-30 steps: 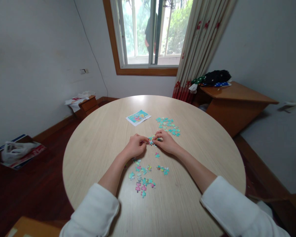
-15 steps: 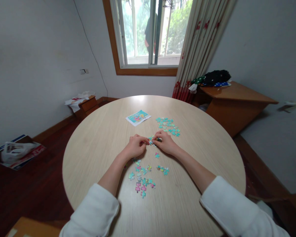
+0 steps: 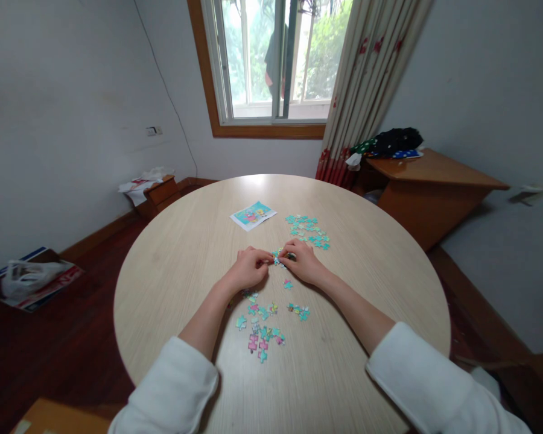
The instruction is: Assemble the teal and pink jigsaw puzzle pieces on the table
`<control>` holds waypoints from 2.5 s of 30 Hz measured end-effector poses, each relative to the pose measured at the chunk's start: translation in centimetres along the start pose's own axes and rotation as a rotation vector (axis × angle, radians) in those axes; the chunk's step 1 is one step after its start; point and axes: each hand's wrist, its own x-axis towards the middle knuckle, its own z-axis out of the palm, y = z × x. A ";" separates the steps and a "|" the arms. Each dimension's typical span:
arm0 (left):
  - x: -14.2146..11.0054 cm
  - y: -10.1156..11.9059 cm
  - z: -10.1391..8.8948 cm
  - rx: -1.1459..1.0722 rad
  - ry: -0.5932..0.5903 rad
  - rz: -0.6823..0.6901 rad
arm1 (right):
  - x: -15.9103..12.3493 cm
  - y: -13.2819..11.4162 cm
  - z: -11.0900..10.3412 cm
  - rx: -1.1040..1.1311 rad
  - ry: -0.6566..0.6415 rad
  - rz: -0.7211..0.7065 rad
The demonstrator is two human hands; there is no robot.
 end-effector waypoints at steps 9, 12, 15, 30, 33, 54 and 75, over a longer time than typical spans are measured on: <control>-0.1 0.3 -0.1 0.029 -0.008 -0.018 | 0.0 0.3 -0.1 -0.028 0.020 -0.046; -0.1 0.4 -0.2 0.036 -0.010 -0.018 | 0.0 0.4 -0.1 -0.031 0.017 -0.065; 0.0 0.3 -0.2 0.042 -0.020 -0.009 | 0.0 0.6 0.0 -0.027 0.020 -0.082; -0.1 0.4 -0.1 0.078 -0.035 -0.012 | 0.0 0.2 0.0 -0.043 0.031 -0.086; -0.1 0.5 -0.1 0.085 -0.036 -0.022 | 0.0 0.3 0.0 -0.046 0.033 -0.095; -0.2 0.9 -0.2 0.118 -0.043 -0.026 | -0.2 -0.2 -0.1 -0.027 0.046 -0.137; -0.1 0.7 -0.2 0.126 -0.041 -0.018 | -0.3 -0.5 -0.3 0.002 -0.008 -0.092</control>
